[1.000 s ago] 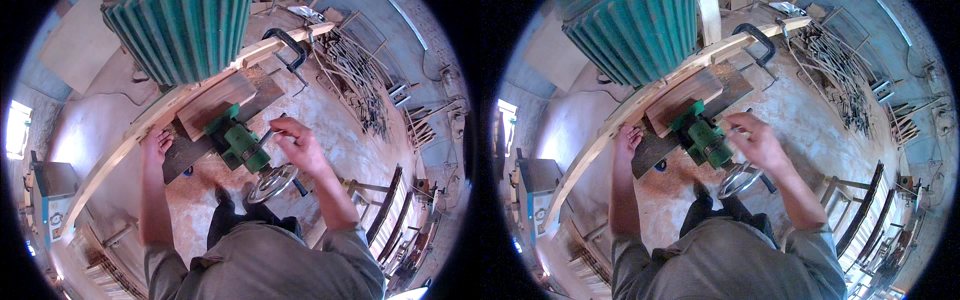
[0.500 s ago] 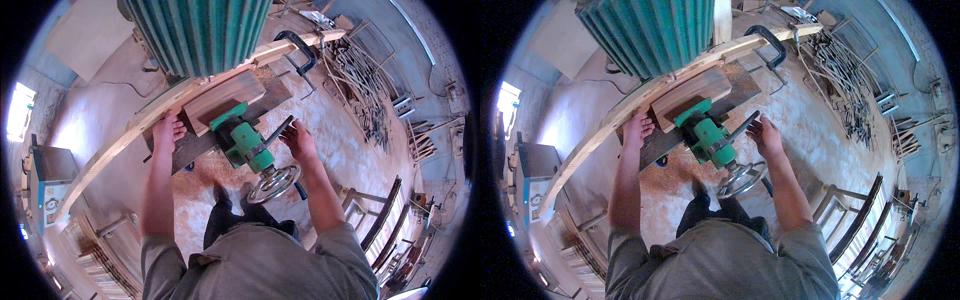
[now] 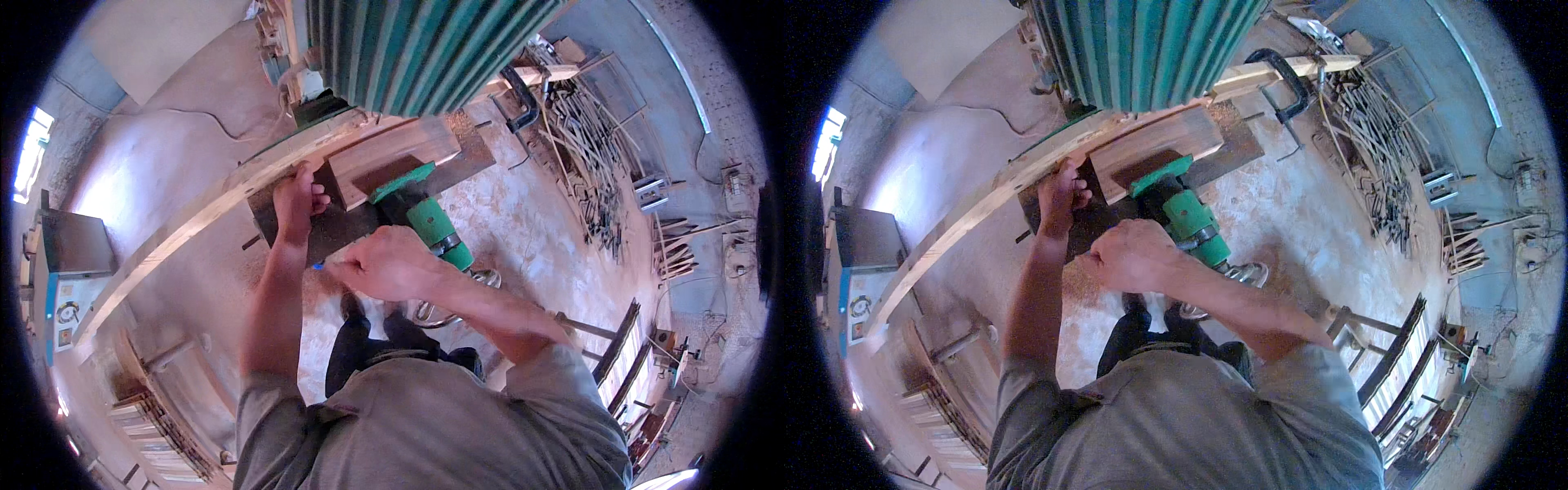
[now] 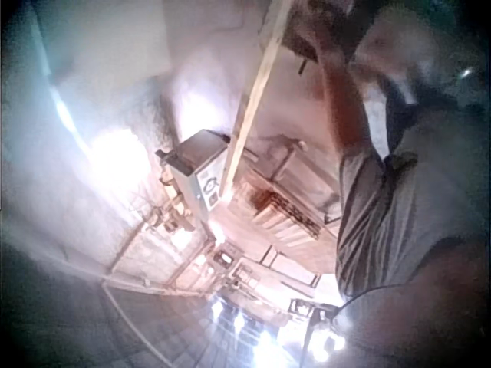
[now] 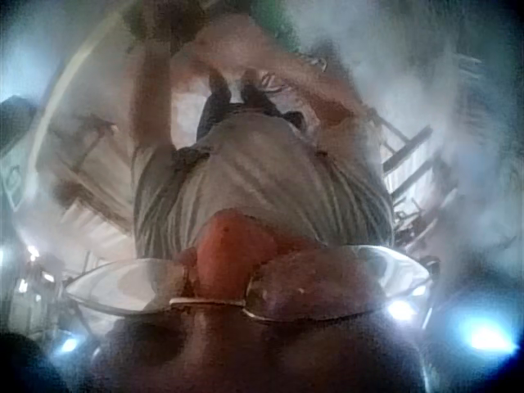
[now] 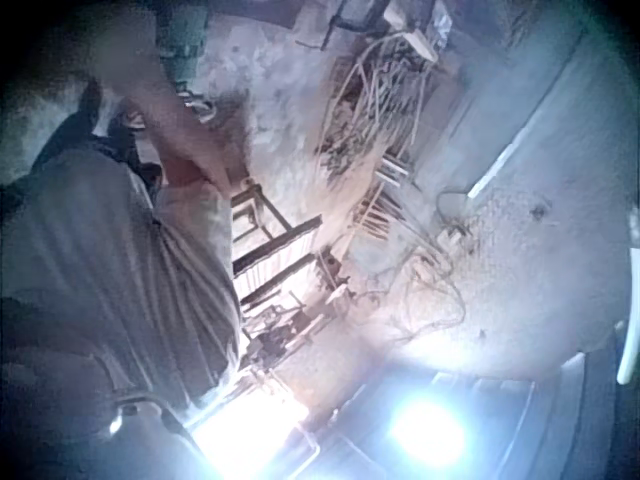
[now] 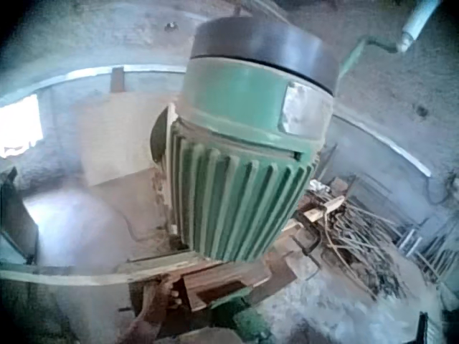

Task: The person repeatedly picks up thin wooden strips from a stack and feeds them through a green spindle shaper machine. They guide the wood with both hands to smooth the edges, then place the finished pieces onto a nearby table. The process is repeated continuously for multiple strips.

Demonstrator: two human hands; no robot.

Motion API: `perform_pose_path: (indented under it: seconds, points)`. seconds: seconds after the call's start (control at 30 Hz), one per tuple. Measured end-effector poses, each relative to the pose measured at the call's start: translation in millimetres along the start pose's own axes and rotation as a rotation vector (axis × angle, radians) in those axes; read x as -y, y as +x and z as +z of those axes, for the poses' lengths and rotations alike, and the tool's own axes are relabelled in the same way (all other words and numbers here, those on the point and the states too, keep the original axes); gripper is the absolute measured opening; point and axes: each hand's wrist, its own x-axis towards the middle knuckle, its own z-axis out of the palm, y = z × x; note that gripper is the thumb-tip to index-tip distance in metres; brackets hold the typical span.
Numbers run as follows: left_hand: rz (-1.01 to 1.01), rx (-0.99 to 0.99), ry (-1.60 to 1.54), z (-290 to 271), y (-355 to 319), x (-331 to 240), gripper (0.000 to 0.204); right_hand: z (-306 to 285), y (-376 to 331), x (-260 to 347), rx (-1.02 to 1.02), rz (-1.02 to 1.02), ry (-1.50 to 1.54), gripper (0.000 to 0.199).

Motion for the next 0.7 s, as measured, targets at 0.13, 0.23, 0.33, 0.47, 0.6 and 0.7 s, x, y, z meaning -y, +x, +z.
perform_pose_path:
  seconds: [0.13, 0.23, 0.33, 0.47, 0.6, 0.7]
  points:
    - [-0.005, -0.004, 0.064, -4.9, -3.0, 4.6, 0.041, -3.5, 1.7, 2.8, 0.112, 0.047, 0.154, 0.035]
    - [-0.085, -0.027, 0.083, -5.4, 5.8, 12.3, 0.038, 7.1, 10.4, 3.5, 0.120, 0.058, -0.002, 0.036]
    - [-0.048, -0.007, 0.060, -2.5, 3.5, 4.8, 0.035, 4.6, 8.4, 7.9, 0.072, 0.131, -0.017, 0.038]
    - [0.045, 0.076, 0.018, -1.0, -11.3, -0.3, 0.033, 14.4, -14.9, -5.1, -0.253, 0.019, 0.308, 0.030]
    - [0.075, 0.110, -0.057, 3.4, 12.1, 12.1, 0.030, -38.3, -59.6, -79.1, -0.685, -0.029, 0.671, 0.039]
    - [0.016, -0.060, -0.089, -11.2, 9.1, 11.0, 0.032, -199.1, -112.6, -118.8, -1.071, 0.066, 0.401, 0.041]
